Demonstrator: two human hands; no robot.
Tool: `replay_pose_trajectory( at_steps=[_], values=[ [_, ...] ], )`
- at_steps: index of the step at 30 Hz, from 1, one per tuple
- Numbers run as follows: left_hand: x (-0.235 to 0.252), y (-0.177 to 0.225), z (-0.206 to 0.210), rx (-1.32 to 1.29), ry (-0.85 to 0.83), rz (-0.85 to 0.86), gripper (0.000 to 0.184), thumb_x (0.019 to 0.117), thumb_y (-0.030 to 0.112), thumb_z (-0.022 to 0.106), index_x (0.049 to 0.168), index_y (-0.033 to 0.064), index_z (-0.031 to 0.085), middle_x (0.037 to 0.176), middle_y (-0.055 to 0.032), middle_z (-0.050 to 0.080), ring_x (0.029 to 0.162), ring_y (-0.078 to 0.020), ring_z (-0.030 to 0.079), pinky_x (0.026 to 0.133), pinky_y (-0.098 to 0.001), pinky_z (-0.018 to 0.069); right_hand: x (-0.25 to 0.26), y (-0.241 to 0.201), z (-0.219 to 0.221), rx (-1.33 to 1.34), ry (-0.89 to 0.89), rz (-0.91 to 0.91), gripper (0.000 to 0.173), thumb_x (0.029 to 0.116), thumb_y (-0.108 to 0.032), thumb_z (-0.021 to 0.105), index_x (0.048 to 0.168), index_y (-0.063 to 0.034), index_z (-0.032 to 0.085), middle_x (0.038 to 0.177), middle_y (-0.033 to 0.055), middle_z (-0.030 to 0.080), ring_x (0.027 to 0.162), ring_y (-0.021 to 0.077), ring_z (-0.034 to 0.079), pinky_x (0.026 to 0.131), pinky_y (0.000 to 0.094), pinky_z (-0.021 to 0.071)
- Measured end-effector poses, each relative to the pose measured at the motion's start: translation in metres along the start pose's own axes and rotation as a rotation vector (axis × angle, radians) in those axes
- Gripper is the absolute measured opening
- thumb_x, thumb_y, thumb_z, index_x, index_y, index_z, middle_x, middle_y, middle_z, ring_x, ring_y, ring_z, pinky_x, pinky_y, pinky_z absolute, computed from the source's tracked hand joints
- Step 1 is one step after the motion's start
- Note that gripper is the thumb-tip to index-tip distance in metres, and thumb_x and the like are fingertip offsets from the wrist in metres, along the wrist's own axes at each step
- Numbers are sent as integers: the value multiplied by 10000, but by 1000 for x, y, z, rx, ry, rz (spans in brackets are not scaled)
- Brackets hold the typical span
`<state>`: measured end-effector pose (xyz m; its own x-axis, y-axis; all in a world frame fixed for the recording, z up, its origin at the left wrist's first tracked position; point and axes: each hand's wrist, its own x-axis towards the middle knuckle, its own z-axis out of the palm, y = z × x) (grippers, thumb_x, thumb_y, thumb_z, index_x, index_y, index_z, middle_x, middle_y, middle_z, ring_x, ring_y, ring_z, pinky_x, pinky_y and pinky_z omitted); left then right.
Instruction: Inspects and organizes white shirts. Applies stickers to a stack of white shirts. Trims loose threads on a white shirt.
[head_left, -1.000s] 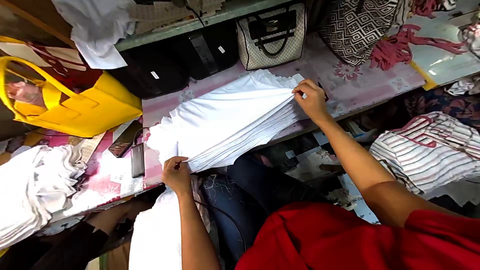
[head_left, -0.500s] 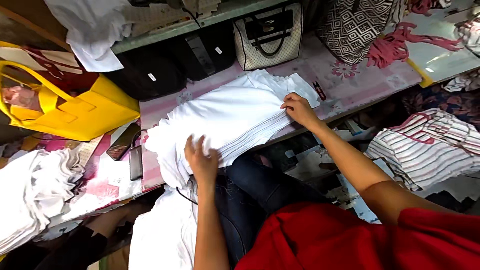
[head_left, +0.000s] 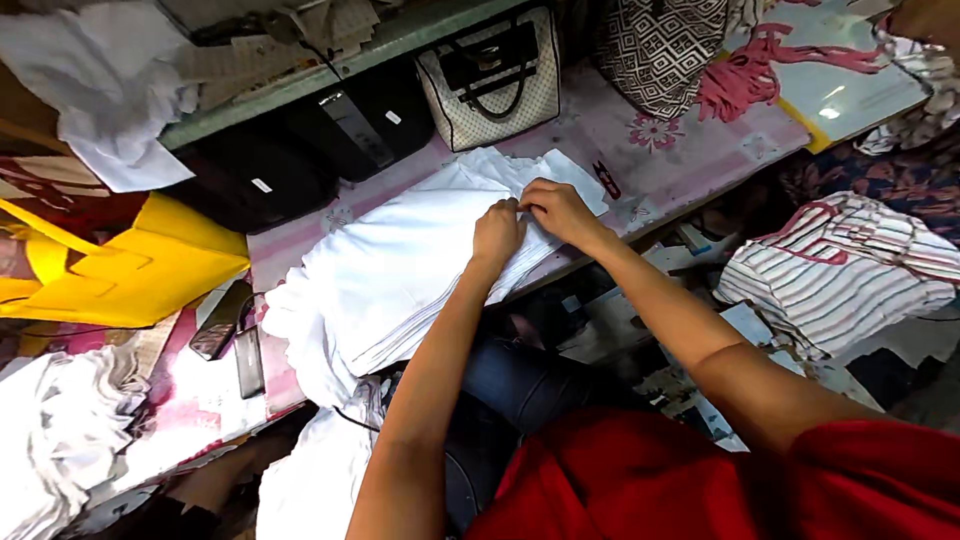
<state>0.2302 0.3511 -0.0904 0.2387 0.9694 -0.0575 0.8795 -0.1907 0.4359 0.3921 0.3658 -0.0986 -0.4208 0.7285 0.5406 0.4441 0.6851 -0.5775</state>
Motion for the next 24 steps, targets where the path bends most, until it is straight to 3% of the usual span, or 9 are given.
replay_pose_trajectory(
  at_steps=[3,6,8,11,13,16,18,21,24],
  values=[
    [-1,-15,-15,-160,183,-34,319,988,151,606,1173,-102,662,1041,-309,701,1007,-478,690,898,-652,523,-2,-9,-7,76,122,116,184,924,84,590,991,36,756,1097,184,721,993,246,715,893,364,592],
    [-10,-29,-34,-255,330,-60,312,972,139,627,1155,-110,671,1020,-290,713,983,-427,706,903,-611,531,-19,-4,-6,73,-57,370,175,934,15,627,1053,23,756,1098,200,719,980,303,709,900,463,577],
    [-15,-29,-42,-308,370,-62,390,962,106,635,1297,-91,601,1104,-290,706,1034,-409,704,939,-586,529,-36,2,13,71,-214,435,216,919,-31,701,1123,15,753,1116,238,696,1022,382,679,941,559,536],
    [-13,-28,-42,-299,396,59,644,946,4,590,1557,23,392,1184,-265,697,1015,-376,715,913,-544,555,-55,1,34,36,-147,408,137,952,-50,680,1064,-63,759,1068,182,679,965,357,680,843,566,569],
    [-13,-30,-42,-215,374,201,570,947,-66,524,1509,32,496,1270,-266,666,1125,-389,677,990,-533,523,-54,-7,31,38,-76,436,167,991,-39,609,1118,-48,717,1037,188,682,888,365,689,773,574,572],
    [-13,-28,-41,-175,295,259,411,915,-112,516,1228,33,738,1234,-302,655,1133,-447,651,973,-562,523,-51,-16,26,61,39,390,189,1011,-28,552,1171,-21,652,932,185,710,742,324,706,675,515,590],
    [-12,-26,-41,-196,206,256,355,931,-96,499,1178,-11,739,1257,-298,649,1179,-438,633,1018,-555,502,-47,-12,32,66,50,333,184,995,-28,577,1158,6,654,983,192,698,781,314,700,711,494,593],
    [-10,-27,-35,-196,169,264,342,936,-82,500,1194,-39,722,1222,-280,673,1144,-407,662,1002,-537,520,-41,4,51,113,-116,363,421,912,-105,736,1296,25,620,1254,237,634,1080,362,670,940,518,560],
    [-9,-26,-28,-226,215,293,390,944,-83,496,1285,-37,679,1178,-258,686,1092,-368,678,982,-500,533,-41,-2,72,78,-113,395,548,829,-101,814,1329,16,621,1260,252,623,1188,396,615,1008,531,523]
  ],
)
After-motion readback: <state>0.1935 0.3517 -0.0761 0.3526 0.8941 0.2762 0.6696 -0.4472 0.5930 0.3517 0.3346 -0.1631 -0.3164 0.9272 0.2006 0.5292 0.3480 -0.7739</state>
